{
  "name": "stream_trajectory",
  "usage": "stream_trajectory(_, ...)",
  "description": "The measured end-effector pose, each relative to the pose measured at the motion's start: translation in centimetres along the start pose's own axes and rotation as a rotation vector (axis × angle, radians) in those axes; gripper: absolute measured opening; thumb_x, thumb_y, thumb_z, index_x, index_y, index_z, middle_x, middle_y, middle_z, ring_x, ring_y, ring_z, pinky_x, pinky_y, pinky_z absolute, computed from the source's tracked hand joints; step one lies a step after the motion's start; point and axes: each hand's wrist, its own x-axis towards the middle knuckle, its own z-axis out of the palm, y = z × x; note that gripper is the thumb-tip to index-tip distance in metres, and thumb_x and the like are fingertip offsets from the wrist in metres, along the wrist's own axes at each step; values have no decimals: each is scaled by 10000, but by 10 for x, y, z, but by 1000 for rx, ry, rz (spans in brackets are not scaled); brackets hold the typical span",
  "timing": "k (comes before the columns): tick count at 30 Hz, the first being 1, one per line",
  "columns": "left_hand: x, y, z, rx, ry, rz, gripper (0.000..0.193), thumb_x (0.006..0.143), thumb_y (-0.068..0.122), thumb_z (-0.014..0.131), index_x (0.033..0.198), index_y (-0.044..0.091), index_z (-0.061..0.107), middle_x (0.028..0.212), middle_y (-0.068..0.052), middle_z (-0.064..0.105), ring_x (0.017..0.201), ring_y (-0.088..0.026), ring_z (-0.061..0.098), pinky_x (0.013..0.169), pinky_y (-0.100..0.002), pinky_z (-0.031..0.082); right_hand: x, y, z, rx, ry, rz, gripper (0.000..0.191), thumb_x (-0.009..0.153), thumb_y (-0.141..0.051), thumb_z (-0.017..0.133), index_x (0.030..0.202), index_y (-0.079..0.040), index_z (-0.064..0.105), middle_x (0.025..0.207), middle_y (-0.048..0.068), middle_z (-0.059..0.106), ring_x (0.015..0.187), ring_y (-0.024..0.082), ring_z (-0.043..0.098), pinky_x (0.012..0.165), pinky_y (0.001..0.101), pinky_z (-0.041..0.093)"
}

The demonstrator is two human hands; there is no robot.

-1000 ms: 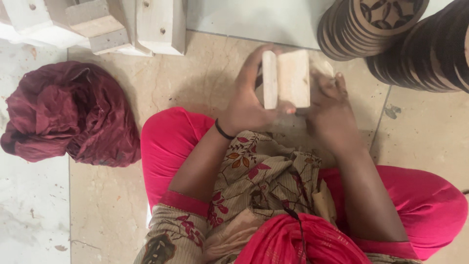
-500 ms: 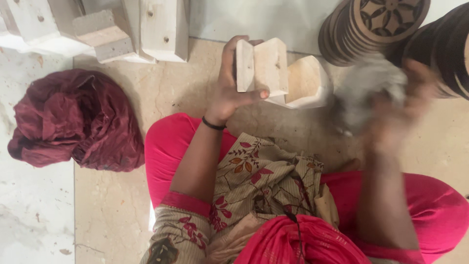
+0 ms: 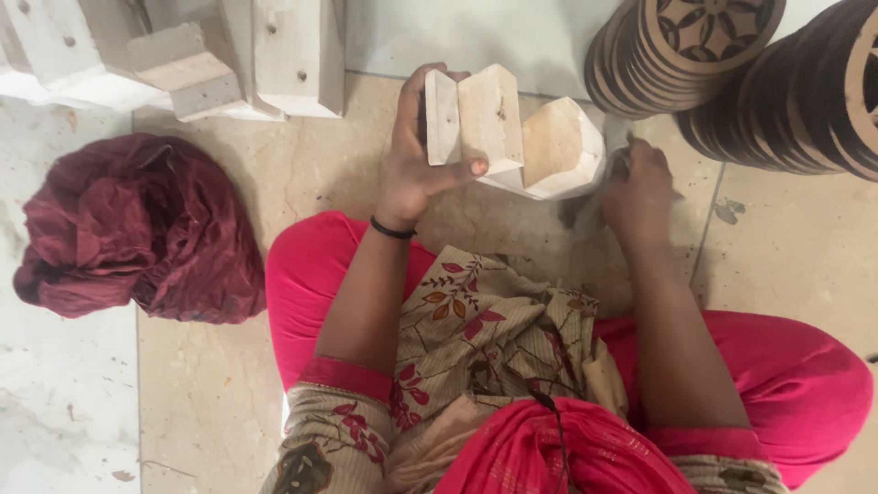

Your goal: The person sits on the floor and wipes white wooden craft pieces one at a time with a gray cloth, turning each piece to wipe its sides, then places the wiped piece onto a growing stack of finished pieces beside them.

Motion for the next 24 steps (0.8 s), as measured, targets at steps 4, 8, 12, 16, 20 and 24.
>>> stream_trajectory(4,-2,-3,2,13,35,-7,1089,732,104,944,1589,62,274,1432,-108,481,1382,-263,486,1211,-411,418,-15,-32,-35,125,79,-20,324,1007,-14,696,1325,22,648,1232,223,687,1133,356,686,989,413,525)
stream_trajectory(8,-2,-12,18,123,-9,86,1112,742,187,968,1576,93,238,1440,-114,451,1405,-256,464,1214,-421,436,-34,-74,-33,469,107,-133,350,976,29,659,1316,13,576,1235,168,650,1121,325,631,954,411,497)
stream_trajectory(12,-8,-13,38,115,-41,133,1056,775,260,968,1537,111,252,1419,-112,442,1377,-248,502,1179,-428,503,-41,-89,-2,850,-81,-263,567,904,27,581,1456,3,456,1389,125,557,1333,289,540,1135,407,466)
stream_trajectory(16,-16,-9,54,441,-190,240,1041,727,292,972,1515,91,322,1399,-129,418,1359,-265,494,1161,-430,514,-39,-65,16,656,-314,117,478,979,-137,677,1423,-22,538,1339,88,658,1245,229,646,1039,368,517)
stream_trajectory(20,-20,-7,60,453,-136,199,1016,766,335,966,1511,83,321,1394,-133,431,1325,-261,550,1121,-392,551,-33,-42,22,758,-417,-100,467,995,-170,661,1423,-16,556,1374,133,652,1259,222,631,1050,368,519)
stream_trajectory(24,-26,-7,65,479,-57,225,1023,745,332,964,1503,72,327,1388,-144,435,1310,-265,545,1115,-398,542,-28,-49,23,635,-306,-118,454,983,-136,656,1394,-1,519,1329,146,658,1221,227,651,1022,361,516)
